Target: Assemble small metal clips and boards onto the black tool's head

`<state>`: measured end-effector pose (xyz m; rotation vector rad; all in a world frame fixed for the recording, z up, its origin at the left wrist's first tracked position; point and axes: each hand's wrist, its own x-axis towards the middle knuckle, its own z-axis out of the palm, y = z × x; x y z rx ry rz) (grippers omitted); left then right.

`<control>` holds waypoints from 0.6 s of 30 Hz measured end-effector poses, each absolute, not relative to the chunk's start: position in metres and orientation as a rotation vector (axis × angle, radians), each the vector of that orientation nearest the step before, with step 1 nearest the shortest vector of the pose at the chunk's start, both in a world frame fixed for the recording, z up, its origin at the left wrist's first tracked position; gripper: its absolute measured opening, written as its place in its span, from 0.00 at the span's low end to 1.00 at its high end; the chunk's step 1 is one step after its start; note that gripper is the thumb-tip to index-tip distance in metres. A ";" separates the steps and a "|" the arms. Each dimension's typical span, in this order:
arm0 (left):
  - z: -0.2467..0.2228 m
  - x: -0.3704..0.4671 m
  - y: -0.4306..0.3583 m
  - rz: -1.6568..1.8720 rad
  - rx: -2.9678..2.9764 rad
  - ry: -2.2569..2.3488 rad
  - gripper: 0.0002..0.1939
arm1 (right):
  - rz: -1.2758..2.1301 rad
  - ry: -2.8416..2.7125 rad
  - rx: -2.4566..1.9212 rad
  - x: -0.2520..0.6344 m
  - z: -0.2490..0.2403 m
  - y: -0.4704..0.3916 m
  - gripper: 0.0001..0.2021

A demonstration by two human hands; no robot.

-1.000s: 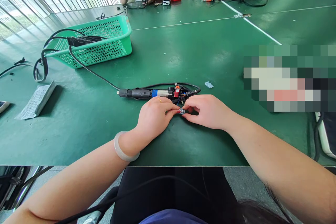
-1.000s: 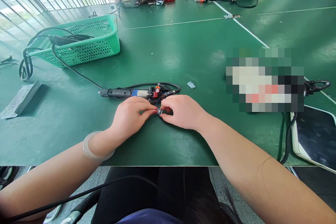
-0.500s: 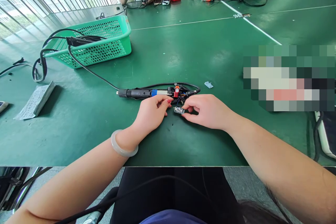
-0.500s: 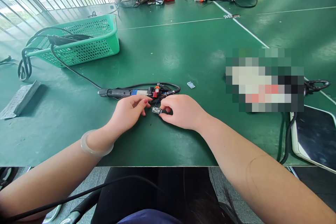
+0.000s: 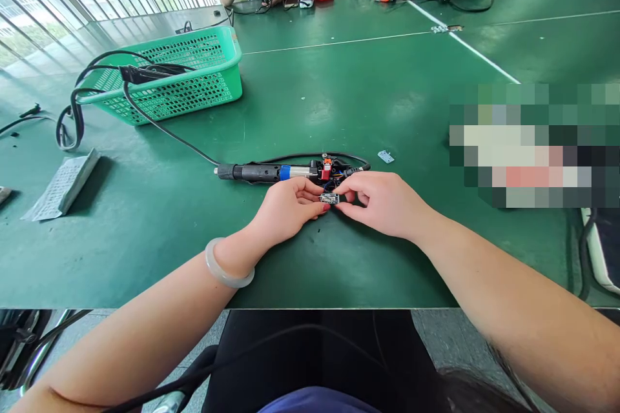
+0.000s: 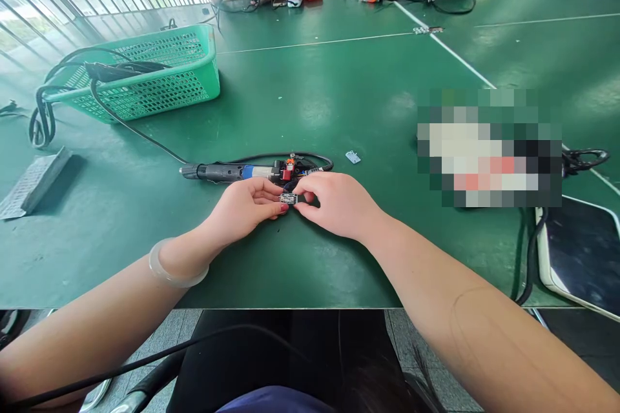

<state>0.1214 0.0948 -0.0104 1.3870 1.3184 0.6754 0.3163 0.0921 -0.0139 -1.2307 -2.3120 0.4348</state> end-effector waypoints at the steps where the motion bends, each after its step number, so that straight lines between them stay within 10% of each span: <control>1: -0.011 0.122 0.095 0.682 1.391 1.321 0.12 | 0.424 -2.303 -1.228 0.317 -0.014 0.092 0.07; 18: -0.010 0.123 0.094 0.732 1.445 1.321 0.11 | 0.403 -2.325 -1.222 0.318 -0.016 0.093 0.09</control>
